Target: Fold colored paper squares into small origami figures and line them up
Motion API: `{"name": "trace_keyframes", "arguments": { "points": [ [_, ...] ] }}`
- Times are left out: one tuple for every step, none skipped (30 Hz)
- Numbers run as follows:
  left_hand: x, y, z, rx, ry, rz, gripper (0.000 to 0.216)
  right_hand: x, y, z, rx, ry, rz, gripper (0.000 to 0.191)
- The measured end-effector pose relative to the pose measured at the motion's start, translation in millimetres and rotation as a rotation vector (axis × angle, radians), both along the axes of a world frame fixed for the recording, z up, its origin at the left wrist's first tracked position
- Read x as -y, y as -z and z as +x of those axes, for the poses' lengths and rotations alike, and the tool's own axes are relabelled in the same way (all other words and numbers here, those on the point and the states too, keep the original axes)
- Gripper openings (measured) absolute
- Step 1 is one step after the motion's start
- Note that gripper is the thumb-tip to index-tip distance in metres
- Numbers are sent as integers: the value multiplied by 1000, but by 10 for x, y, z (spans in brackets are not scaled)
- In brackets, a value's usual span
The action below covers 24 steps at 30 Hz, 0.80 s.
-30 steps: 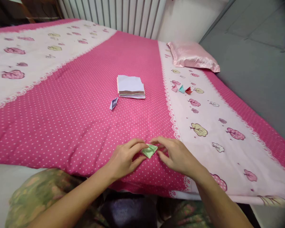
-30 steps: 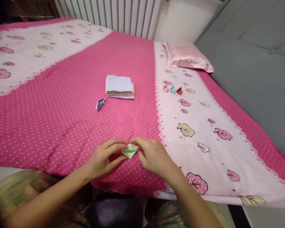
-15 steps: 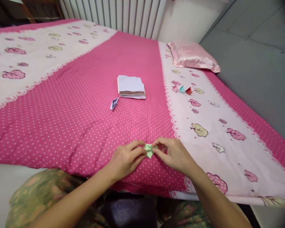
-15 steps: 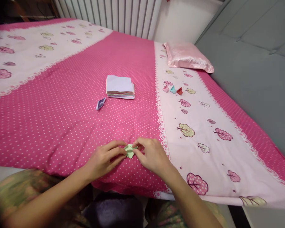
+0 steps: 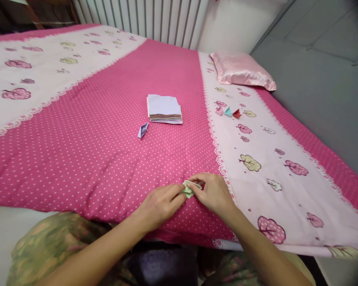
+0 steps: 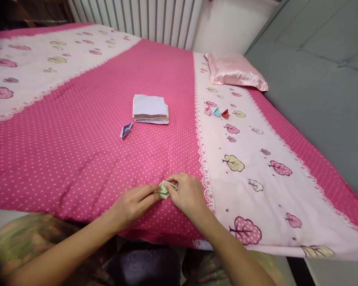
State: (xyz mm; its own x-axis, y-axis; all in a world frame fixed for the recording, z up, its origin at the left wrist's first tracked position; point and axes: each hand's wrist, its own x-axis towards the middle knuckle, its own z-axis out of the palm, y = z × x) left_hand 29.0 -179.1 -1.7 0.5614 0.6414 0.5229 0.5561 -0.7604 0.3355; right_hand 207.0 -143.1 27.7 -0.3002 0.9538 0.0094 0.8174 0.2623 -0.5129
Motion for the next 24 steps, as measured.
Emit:
{"name": "trace_keyframes", "arguments": {
  "points": [
    [1, -11, -2, -21, 3, 31, 26, -3, 2, 4, 5, -4, 4, 14],
    [1, -20, -3, -42, 4, 65, 26, -5, 2, 8, 7, -3, 11, 15],
    [0, -25, -5, -64, 5, 98, 25, -4, 0, 12, 7, 1, 20, 15],
    [-2, -26, -6, -79, 5, 129, 25, -2, -3, 16, 5, 7, 33, 15],
    [-5, -24, -8, -85, 3, 150, 24, 3, -7, 18, 0, 16, 48, 15],
    [-7, -20, -9, -80, 0, 157, 22, 10, -11, 18, -7, 21, 63, 14],
    [-10, -15, -11, -60, -10, 147, 20, 18, -15, 16, -15, 25, 80, 14],
    [-12, -11, -12, -25, -26, 120, 18, 29, -19, 12, -22, 27, 100, 14],
    [-13, -10, -13, 22, -47, 76, 15, 41, -22, 6, -28, 28, 124, 14],
    [-12, -13, -14, 77, -72, 24, 13, 55, -23, -2, -31, 29, 152, 15],
    [-11, -20, -13, 135, -101, -29, 12, 70, -23, -12, -31, 31, 182, 15],
    [-8, -32, -11, 194, -129, -76, 12, 87, -21, -22, -31, 33, 215, 16],
    [-4, -46, -6, 249, -159, -114, 11, 104, -18, -33, -31, 33, 247, 16],
    [1, -60, 1, 301, -190, -140, 9, 123, -14, -44, -32, 30, 277, 17],
    [6, -73, 10, 351, -226, -157, 8, 143, -10, -56, -28, 24, 302, 18],
    [11, -82, 21, 394, -263, -177, 9, 164, -7, -67, -19, 16, 325, 19],
    [15, -87, 33, 426, -299, -208, 11, 187, -5, -79, -6, 4, 345, 21],
    [18, -88, 45, 449, -334, -253, 13, 211, -5, -92, 9, -9, 364, 23],
    [18, -86, 56, 465, -366, -314, 15, 237, -7, -105, 24, -22, 384, 24],
    [17, -82, 64, 476, -390, -387, 16, 263, -10, -118, 36, -35, 404, 25],
    [15, -77, 69, 486, -407, -464, 18, 288, -14, -131, 44, -46, 427, 26],
    [11, -73, 69, 499, -415, -537, 20, 311, -17, -143, 49, -56, 447, 27],
    [7, -71, 66, 514, -414, -599, 20, 329, -20, -155, 50, -67, 458, 26],
    [5, -72, 59, 522, -401, -647, 19, 341, -22, -164, 43, -76, 464, 26]
  ]
}}
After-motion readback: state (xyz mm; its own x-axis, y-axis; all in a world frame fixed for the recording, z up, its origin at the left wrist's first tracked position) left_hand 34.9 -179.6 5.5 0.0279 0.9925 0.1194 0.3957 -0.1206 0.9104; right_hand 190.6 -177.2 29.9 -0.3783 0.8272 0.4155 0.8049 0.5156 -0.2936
